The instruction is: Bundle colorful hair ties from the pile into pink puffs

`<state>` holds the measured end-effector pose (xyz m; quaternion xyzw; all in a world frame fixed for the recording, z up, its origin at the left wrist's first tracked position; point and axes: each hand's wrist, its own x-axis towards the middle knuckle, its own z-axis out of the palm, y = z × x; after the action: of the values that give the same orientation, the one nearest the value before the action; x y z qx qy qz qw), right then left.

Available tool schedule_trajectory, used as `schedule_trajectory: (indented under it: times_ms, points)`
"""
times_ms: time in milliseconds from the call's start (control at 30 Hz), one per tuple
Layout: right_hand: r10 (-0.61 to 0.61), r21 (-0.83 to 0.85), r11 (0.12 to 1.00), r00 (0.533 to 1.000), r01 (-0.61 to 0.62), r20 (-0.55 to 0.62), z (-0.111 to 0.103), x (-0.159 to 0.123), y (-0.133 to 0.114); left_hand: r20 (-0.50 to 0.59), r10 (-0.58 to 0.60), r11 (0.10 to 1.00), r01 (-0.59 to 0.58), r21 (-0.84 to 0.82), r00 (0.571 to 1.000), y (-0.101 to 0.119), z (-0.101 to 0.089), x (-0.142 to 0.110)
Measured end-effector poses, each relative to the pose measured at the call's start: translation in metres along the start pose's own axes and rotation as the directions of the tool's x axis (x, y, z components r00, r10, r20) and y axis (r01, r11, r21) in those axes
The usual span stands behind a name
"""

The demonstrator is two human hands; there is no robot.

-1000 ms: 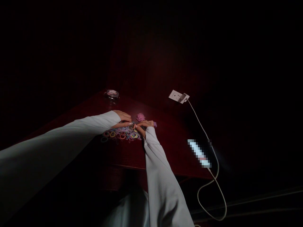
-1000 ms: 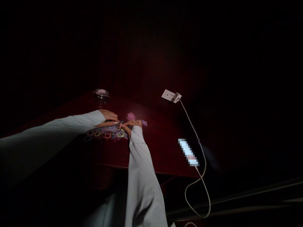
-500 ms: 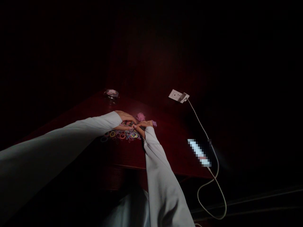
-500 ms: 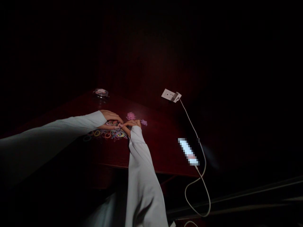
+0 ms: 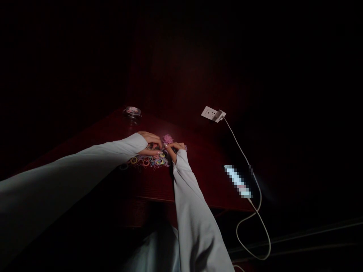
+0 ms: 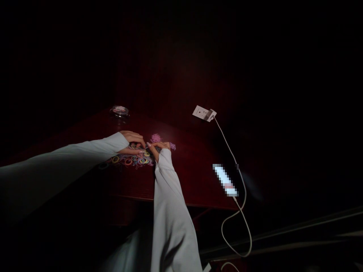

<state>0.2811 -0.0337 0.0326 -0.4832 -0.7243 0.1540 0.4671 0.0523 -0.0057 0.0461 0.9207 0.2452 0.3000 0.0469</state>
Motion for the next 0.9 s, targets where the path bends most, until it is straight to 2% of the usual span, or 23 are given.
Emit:
schedule_trajectory:
  times_ms: [167,367,467,633,733,800,833,900]
  points:
    - [0.009,0.033,0.999,1.000,-0.009,-0.006,0.002,-0.002,-0.001,-0.045,-0.002,0.999,0.004,0.040,0.999,0.002,0.004,0.003]
    - [0.031,0.030,0.999,0.999,-0.031,-0.008,0.002,-0.002,0.000,0.007,0.034,0.997,-0.034,0.071,0.999,-0.002,-0.001,0.000]
    - [0.005,0.033,0.999,1.000,-0.005,0.000,0.006,-0.002,0.004,-0.002,0.034,0.995,-0.034,0.090,0.999,-0.005,0.001,0.000]
    - [-0.056,0.028,0.998,0.998,0.056,-0.021,0.017,0.000,0.018,-0.063,0.034,0.999,-0.035,-0.007,0.997,-0.012,0.011,0.000]
    - [-0.052,-0.009,0.999,0.998,0.052,-0.026,0.016,0.009,0.032,-0.101,-0.063,0.987,0.047,-0.154,0.993,-0.019,0.015,0.000]
    - [0.016,-0.055,0.998,0.995,-0.022,-0.095,0.009,0.017,0.042,-0.191,-0.249,0.921,0.171,-0.351,0.949,-0.029,0.014,0.002]
    - [0.070,-0.080,0.993,0.984,-0.084,-0.162,0.003,0.021,0.047,-0.251,-0.375,0.852,0.225,-0.472,0.892,-0.036,0.012,0.004]
    - [0.170,-0.130,0.967,0.934,-0.220,-0.316,-0.010,0.028,0.058,-0.346,-0.599,0.688,0.243,-0.684,0.722,-0.055,0.004,0.005]
